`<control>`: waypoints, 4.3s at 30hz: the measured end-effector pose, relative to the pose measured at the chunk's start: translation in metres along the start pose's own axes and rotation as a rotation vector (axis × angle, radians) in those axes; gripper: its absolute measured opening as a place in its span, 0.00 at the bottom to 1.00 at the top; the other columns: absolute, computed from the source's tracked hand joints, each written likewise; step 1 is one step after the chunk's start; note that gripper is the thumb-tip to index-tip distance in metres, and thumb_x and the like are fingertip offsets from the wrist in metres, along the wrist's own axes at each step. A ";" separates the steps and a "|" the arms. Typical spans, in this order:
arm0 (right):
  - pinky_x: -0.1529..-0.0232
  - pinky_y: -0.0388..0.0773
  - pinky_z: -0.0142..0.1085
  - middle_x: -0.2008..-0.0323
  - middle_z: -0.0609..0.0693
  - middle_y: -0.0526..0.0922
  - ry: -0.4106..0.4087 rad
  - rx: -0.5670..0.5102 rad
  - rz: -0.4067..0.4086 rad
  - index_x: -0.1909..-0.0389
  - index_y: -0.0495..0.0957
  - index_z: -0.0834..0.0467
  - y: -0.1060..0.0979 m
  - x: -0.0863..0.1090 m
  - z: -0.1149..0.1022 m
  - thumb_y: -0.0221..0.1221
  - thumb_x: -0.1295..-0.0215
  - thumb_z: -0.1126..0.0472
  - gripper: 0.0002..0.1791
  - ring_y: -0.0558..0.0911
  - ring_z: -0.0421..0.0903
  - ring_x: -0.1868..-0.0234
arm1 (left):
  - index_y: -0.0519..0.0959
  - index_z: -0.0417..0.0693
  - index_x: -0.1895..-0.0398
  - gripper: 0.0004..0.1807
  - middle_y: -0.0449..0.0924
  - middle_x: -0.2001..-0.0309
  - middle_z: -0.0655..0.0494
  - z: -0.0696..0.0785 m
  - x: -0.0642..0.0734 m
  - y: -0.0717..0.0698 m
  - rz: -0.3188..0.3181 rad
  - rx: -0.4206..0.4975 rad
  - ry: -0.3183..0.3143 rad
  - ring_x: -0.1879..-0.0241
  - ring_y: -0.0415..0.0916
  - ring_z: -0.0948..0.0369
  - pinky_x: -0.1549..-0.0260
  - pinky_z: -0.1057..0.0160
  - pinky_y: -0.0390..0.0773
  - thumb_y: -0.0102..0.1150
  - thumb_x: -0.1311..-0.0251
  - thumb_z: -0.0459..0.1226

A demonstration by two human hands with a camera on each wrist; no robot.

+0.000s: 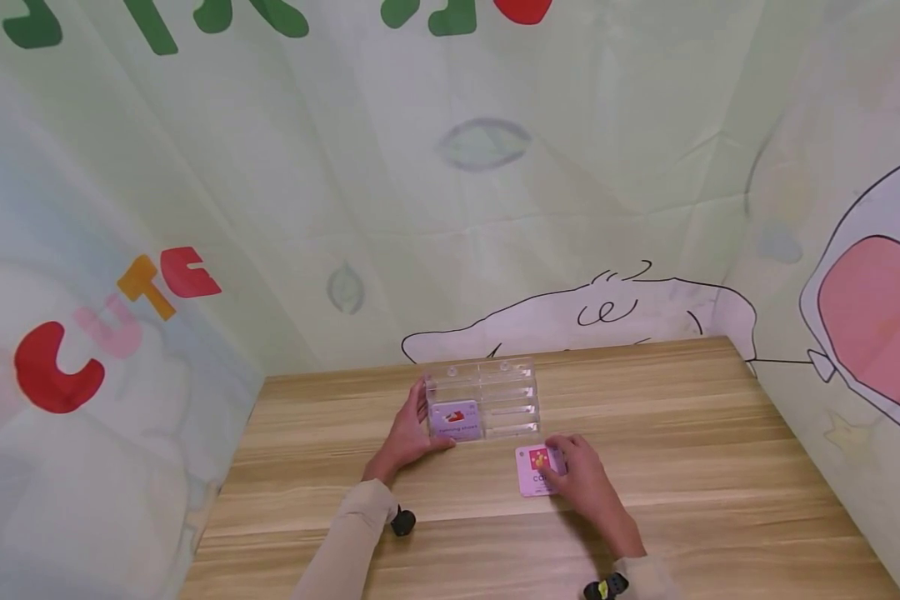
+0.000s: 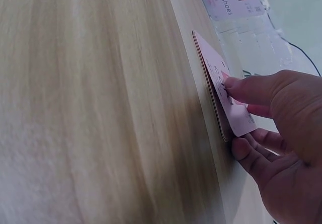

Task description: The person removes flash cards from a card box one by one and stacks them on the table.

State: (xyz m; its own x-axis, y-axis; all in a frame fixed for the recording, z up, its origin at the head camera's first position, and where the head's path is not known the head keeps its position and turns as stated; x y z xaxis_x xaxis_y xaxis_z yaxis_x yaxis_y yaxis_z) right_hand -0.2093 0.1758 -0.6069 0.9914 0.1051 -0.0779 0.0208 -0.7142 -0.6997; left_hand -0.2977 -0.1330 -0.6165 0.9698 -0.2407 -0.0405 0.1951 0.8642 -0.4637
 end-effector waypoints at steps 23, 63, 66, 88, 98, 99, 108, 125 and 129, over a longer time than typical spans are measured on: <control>0.59 0.80 0.46 0.51 0.63 0.76 -0.019 0.061 0.016 0.51 0.83 0.66 -0.001 0.002 -0.008 0.75 0.43 0.65 0.20 0.77 0.53 0.60 | 0.44 0.48 0.17 0.71 0.59 0.22 0.41 -0.001 -0.001 0.000 0.003 0.035 0.022 0.24 0.59 0.47 0.24 0.53 0.62 0.87 0.60 0.34; 0.64 0.83 0.36 0.57 0.51 0.83 -0.432 -0.074 0.005 0.42 0.80 0.63 0.034 -0.042 -0.082 0.69 0.35 0.66 0.20 0.80 0.44 0.64 | 0.45 0.50 0.16 0.72 0.58 0.21 0.42 -0.001 -0.001 0.000 -0.008 0.055 0.024 0.23 0.58 0.48 0.24 0.55 0.62 0.87 0.61 0.33; 0.64 0.83 0.36 0.58 0.52 0.83 -0.432 -0.076 0.011 0.41 0.79 0.64 0.036 -0.046 -0.084 0.69 0.35 0.67 0.22 0.80 0.43 0.64 | 0.45 0.48 0.16 0.72 0.58 0.22 0.40 -0.002 -0.001 0.000 -0.006 0.057 0.028 0.23 0.59 0.47 0.24 0.54 0.62 0.88 0.61 0.33; 0.64 0.82 0.36 0.57 0.51 0.82 -0.348 -0.035 -0.076 0.38 0.78 0.62 0.037 -0.061 -0.094 0.67 0.32 0.63 0.22 0.79 0.43 0.64 | 0.46 0.50 0.17 0.72 0.59 0.22 0.41 -0.002 0.000 -0.001 0.000 0.068 0.022 0.24 0.59 0.48 0.24 0.55 0.61 0.88 0.61 0.33; 0.63 0.83 0.35 0.55 0.52 0.81 -0.338 -0.037 -0.087 0.39 0.78 0.61 0.036 -0.059 -0.096 0.67 0.31 0.62 0.21 0.79 0.43 0.62 | 0.45 0.49 0.16 0.72 0.58 0.22 0.40 -0.001 0.001 -0.002 0.002 0.049 0.013 0.24 0.59 0.47 0.25 0.55 0.62 0.88 0.61 0.33; 0.62 0.83 0.35 0.55 0.52 0.81 -0.339 -0.038 -0.088 0.39 0.78 0.61 0.036 -0.059 -0.097 0.67 0.31 0.62 0.21 0.79 0.43 0.62 | 0.45 0.48 0.16 0.72 0.58 0.22 0.39 -0.001 0.001 -0.002 0.003 0.049 0.015 0.24 0.59 0.46 0.25 0.54 0.62 0.87 0.61 0.33; 0.61 0.83 0.35 0.49 0.54 0.80 -0.357 -0.056 -0.077 0.42 0.80 0.60 0.035 -0.058 -0.098 0.68 0.32 0.63 0.19 0.79 0.43 0.61 | 0.44 0.48 0.17 0.72 0.58 0.22 0.40 -0.001 0.001 -0.001 -0.005 0.056 0.023 0.24 0.59 0.47 0.25 0.55 0.62 0.87 0.61 0.31; 0.63 0.86 0.34 0.49 0.54 0.83 -0.408 -0.165 -0.086 0.44 0.79 0.61 0.041 -0.059 -0.097 0.66 0.31 0.65 0.16 0.83 0.48 0.57 | 0.45 0.49 0.17 0.71 0.58 0.22 0.41 -0.002 0.000 -0.001 -0.002 0.051 0.023 0.23 0.58 0.47 0.24 0.54 0.61 0.87 0.60 0.32; 0.62 0.86 0.34 0.50 0.53 0.83 -0.427 -0.188 -0.107 0.46 0.81 0.60 0.045 -0.060 -0.097 0.65 0.30 0.65 0.13 0.82 0.48 0.57 | 0.44 0.49 0.16 0.72 0.57 0.21 0.41 -0.002 0.000 -0.001 -0.008 0.044 0.016 0.23 0.58 0.48 0.24 0.55 0.61 0.87 0.60 0.32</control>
State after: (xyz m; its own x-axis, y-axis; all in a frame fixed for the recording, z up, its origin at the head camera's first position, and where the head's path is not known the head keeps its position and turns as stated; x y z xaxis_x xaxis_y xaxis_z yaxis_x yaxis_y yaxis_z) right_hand -0.2556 0.0701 -0.5653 0.8415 0.4317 -0.3248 0.1820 -0.7926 -0.5819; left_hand -0.2982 -0.1345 -0.6175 0.9658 -0.2541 -0.0514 0.2092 0.8809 -0.4245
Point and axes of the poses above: each hand's wrist, its own x-axis away from the middle knuckle, its own y-axis out of the palm, z = x × y, the point moved 4 cm from there along -x, towards the middle knuckle
